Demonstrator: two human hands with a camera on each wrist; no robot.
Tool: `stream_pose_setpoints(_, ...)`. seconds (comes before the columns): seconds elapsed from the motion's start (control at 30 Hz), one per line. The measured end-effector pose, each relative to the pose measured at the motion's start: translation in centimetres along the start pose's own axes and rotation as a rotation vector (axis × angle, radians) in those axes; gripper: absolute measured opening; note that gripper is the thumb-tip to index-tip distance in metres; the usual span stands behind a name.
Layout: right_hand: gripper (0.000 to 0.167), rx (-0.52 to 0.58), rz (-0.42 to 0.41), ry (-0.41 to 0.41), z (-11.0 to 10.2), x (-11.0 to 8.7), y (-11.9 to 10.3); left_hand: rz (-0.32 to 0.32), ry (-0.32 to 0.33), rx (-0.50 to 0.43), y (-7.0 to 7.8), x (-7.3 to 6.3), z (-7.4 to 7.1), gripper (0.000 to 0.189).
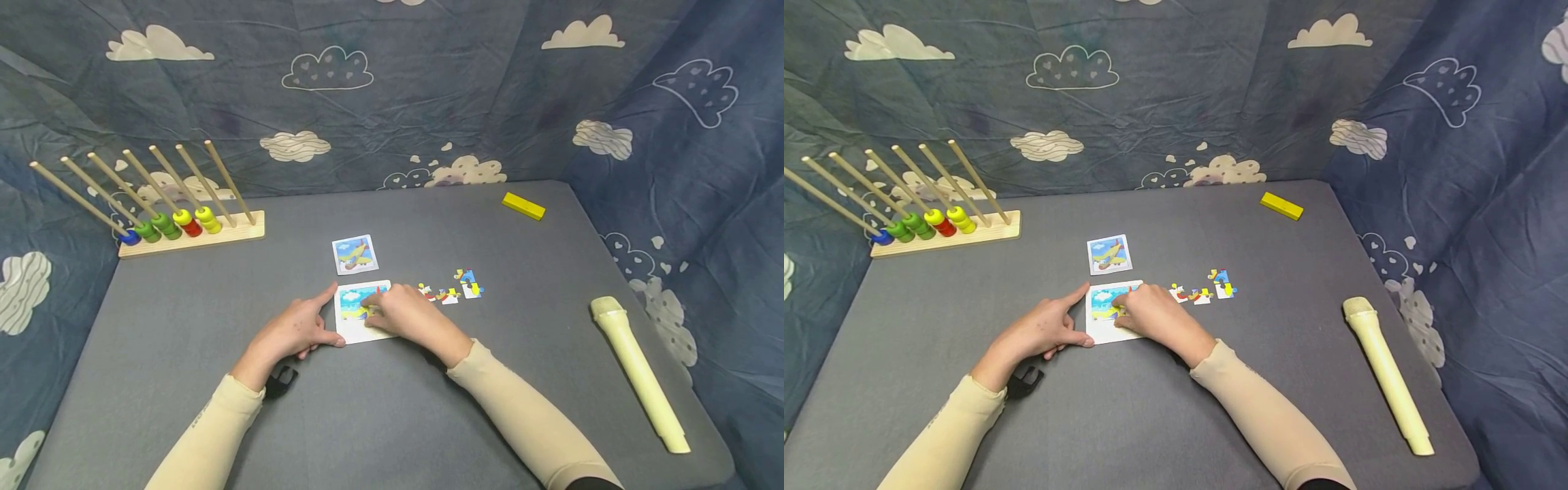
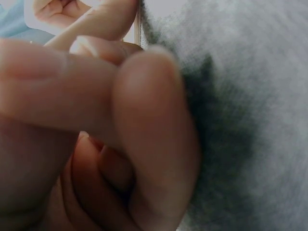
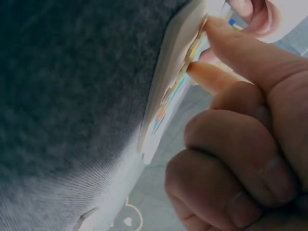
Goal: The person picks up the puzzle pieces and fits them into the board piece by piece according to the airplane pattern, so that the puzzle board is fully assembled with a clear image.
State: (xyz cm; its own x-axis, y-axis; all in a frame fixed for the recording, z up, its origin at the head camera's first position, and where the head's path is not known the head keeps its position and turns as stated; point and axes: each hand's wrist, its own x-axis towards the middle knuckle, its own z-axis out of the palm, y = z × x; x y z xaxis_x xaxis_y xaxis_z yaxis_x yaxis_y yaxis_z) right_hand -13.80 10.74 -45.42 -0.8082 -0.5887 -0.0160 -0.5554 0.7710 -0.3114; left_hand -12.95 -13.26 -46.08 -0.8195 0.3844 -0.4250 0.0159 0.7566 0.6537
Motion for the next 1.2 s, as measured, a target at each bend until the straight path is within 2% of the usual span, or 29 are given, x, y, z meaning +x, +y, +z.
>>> stream_pose_setpoints(0.3,0.028,0.029,0.037,-0.014,0.1,0.0,0.1,-0.012,-0.012,-0.007,0.0,0.1,-0.1,0.117)
stream_pose_setpoints(0.63,0.026,0.043,0.039,0.023,0.2,0.0,0.3,0.009,-0.009,-0.003,0.0,0.0,0.0,0.117)
stream_pose_setpoints(0.83,0.018,0.068,0.028,0.062,0.4,0.2,0.5,0.012,-0.015,-0.004,0.0,-0.1,0.0,0.117)
stream_pose_setpoints(1.0,0.016,0.093,0.036,0.05,0.5,0.3,0.7,0.003,-0.014,-0.007,0.1,-0.1,0.0,0.117)
stream_pose_setpoints(1.07,0.016,0.102,0.036,0.073,0.4,0.3,0.9,0.0,-0.012,-0.005,0.1,-0.1,0.0,0.117)
stream_pose_setpoints(1.2,0.018,0.154,0.072,0.17,-0.9,0.2,2.2,-0.008,-0.013,-0.004,0.1,-0.1,0.0,0.117)
